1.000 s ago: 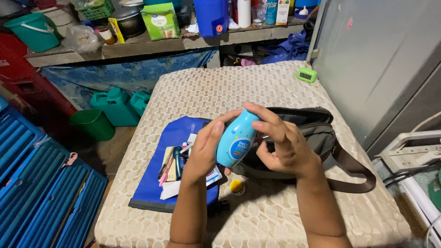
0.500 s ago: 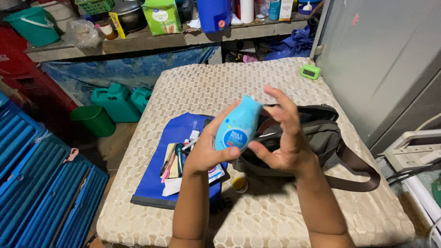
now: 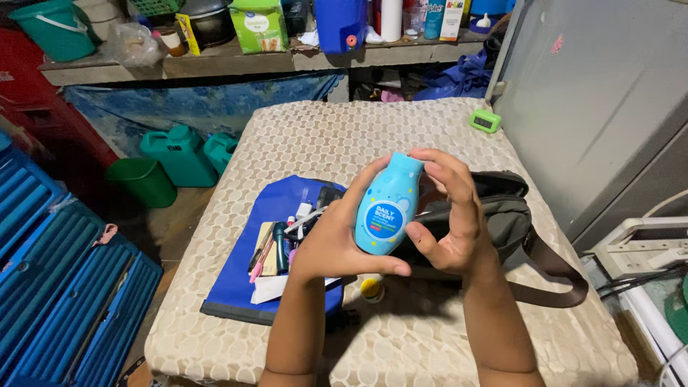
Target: The person unpacks a shoulder bag on a table, removes eyeglasses and wipes them with a tissue, then handles a blue bottle and a lipstick tube, opening and closing the lipstick. The person places items back into the bag and continues to handle the contents.
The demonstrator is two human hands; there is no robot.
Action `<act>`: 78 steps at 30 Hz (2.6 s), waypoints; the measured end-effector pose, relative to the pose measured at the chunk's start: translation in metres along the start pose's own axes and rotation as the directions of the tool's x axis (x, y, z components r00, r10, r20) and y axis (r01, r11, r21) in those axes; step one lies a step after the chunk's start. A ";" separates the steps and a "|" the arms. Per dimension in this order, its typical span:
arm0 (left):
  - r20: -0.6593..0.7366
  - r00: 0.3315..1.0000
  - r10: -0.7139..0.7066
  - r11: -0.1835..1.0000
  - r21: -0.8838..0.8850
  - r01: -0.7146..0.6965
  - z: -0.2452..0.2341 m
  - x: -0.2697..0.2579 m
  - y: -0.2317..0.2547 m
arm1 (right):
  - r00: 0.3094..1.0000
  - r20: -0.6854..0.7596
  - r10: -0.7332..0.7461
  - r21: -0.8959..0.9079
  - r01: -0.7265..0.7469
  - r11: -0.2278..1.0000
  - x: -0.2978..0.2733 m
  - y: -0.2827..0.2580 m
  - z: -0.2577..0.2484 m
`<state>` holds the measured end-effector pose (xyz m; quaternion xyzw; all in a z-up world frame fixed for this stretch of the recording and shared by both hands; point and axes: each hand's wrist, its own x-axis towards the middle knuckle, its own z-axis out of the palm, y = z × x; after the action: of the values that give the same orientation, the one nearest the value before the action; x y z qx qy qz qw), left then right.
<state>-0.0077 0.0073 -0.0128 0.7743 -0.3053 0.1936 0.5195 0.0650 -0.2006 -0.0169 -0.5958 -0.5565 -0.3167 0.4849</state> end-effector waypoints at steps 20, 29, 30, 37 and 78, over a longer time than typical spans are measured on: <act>0.068 0.990 -0.123 0.992 0.017 0.122 0.002 -0.004 0.017 | 0.983 -0.013 0.185 0.386 -0.166 0.907 -0.005 -0.020 -0.010; 0.143 0.982 -0.123 0.968 -0.201 0.150 -0.010 -0.005 0.002 | 0.964 -0.052 0.260 0.256 -0.239 0.937 -0.001 -0.023 -0.003; 0.142 0.981 -0.131 0.959 -0.234 0.162 -0.011 -0.006 0.003 | 0.957 -0.042 0.287 0.246 -0.268 0.931 0.000 -0.025 -0.004; 0.004 0.999 -0.039 0.999 -0.010 0.039 -0.005 0.008 0.016 | 0.938 -0.066 0.341 0.206 -0.322 0.924 0.007 -0.030 -0.005; -0.377 0.910 0.176 0.933 0.360 -0.031 0.003 0.007 0.024 | 0.921 -0.254 0.295 0.164 -0.260 0.952 0.008 -0.005 0.004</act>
<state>-0.0184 -0.0039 0.0072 0.7792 -0.1943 0.4269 0.4158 0.0615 -0.1945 -0.0096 -0.5867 -0.4126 -0.2882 0.6344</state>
